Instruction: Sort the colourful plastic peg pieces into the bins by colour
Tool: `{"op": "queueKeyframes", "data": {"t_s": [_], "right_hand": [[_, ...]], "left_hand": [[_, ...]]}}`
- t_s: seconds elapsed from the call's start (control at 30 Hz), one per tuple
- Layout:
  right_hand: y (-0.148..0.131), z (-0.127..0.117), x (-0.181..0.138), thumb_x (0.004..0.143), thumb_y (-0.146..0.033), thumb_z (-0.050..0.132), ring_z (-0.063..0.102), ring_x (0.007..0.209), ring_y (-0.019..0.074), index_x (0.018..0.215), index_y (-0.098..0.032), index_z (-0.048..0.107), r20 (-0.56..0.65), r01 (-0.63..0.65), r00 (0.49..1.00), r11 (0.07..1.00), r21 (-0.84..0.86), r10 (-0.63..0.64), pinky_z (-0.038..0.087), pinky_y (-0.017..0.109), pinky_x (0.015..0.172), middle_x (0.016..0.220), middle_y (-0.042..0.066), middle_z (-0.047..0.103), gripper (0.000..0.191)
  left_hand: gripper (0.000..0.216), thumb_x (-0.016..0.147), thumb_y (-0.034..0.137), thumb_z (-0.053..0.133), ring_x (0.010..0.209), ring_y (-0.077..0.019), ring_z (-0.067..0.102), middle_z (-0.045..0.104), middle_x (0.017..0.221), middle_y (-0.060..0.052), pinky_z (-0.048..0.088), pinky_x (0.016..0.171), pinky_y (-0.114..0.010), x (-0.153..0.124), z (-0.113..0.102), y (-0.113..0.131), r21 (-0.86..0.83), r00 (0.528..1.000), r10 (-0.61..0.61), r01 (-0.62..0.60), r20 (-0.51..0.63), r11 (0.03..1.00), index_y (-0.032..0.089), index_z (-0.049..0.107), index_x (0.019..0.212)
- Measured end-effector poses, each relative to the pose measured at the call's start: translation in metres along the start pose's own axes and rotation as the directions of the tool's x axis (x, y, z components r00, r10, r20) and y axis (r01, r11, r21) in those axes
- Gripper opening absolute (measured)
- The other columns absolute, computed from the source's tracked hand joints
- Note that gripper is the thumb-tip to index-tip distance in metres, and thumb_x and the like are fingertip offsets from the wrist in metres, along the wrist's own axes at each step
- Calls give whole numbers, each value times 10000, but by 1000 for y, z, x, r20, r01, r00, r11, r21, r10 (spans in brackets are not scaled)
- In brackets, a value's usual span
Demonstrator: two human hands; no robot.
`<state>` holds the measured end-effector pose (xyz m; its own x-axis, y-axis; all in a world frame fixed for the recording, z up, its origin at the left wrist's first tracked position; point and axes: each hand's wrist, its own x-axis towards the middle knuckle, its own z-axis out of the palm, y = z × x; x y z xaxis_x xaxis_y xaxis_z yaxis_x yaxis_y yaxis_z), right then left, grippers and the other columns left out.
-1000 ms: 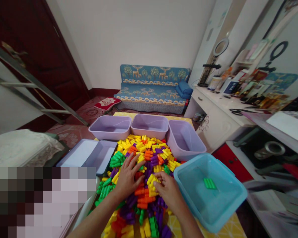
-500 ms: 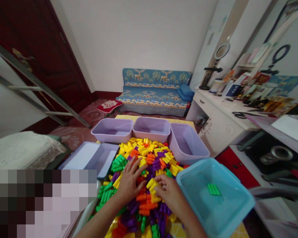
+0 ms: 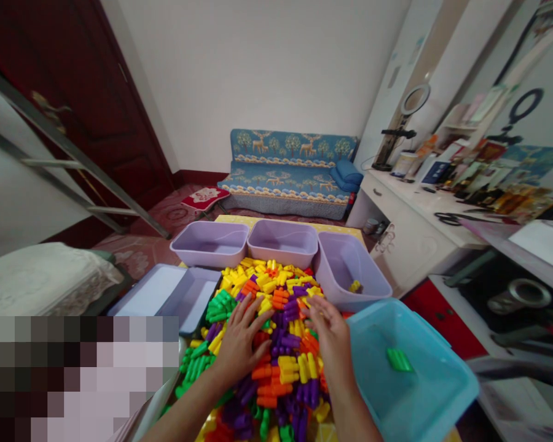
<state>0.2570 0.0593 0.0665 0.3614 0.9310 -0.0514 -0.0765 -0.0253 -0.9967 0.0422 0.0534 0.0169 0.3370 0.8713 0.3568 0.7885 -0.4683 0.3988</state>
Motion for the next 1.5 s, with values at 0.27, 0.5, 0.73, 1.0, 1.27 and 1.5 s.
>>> {"op": "queueKeyframes", "data": {"t_s": [0.27,0.5,0.73,1.0,1.27,1.5], "right_hand": [[42,19,-5,780,-145,469,632,1168,232,1371,-224,570,315,445,895,691,-569,-317,530,422,1002,1436,91,558,604],[43,21,-13,829,-194,526,607,1226,235,1249,-228,648,374,468,882,629,-620,-287,520,395,1020,1344,83,625,438],[25,34,-2,872,-233,542,657,1128,251,1223,-219,665,342,454,891,578,-678,-298,536,415,987,1244,92,674,373],[33,54,8,762,-103,570,591,1238,273,1391,-243,549,392,478,878,547,-687,-275,504,414,1029,1397,102,574,645],[26,41,14,728,-183,612,681,839,222,973,-204,712,390,410,904,606,-682,-173,540,345,783,951,63,702,265],[17,34,15,796,-393,612,690,815,223,964,-191,661,237,321,943,825,-464,-234,544,347,757,925,74,741,268]], "left_hand": [[844,777,214,667,1515,-306,209,377,1593,-38,264,1207,-543,0,4,-3,0,1000,-1,1,-4,1000,283,307,1537],[879,790,247,649,1509,-300,237,393,1582,-98,287,1201,-520,-3,9,-6,0,1000,-21,21,-21,1000,179,225,1557],[821,785,232,642,1508,-304,237,407,1576,-82,260,1209,-530,-1,6,-4,-6,1000,-24,24,-11,1000,199,296,1528],[834,756,225,650,1505,-311,246,415,1571,-83,276,1203,-540,-1,6,-4,-13,1000,-14,14,-20,1000,197,320,1521],[805,754,221,670,1503,-306,254,424,1566,-82,278,1207,-543,-2,5,-2,-19,1000,-24,24,-17,1000,197,366,1498],[686,784,248,673,1503,-319,251,425,1566,-79,287,1199,-555,-3,5,-3,19,1000,6,-5,-19,1000,191,461,1433]]}}
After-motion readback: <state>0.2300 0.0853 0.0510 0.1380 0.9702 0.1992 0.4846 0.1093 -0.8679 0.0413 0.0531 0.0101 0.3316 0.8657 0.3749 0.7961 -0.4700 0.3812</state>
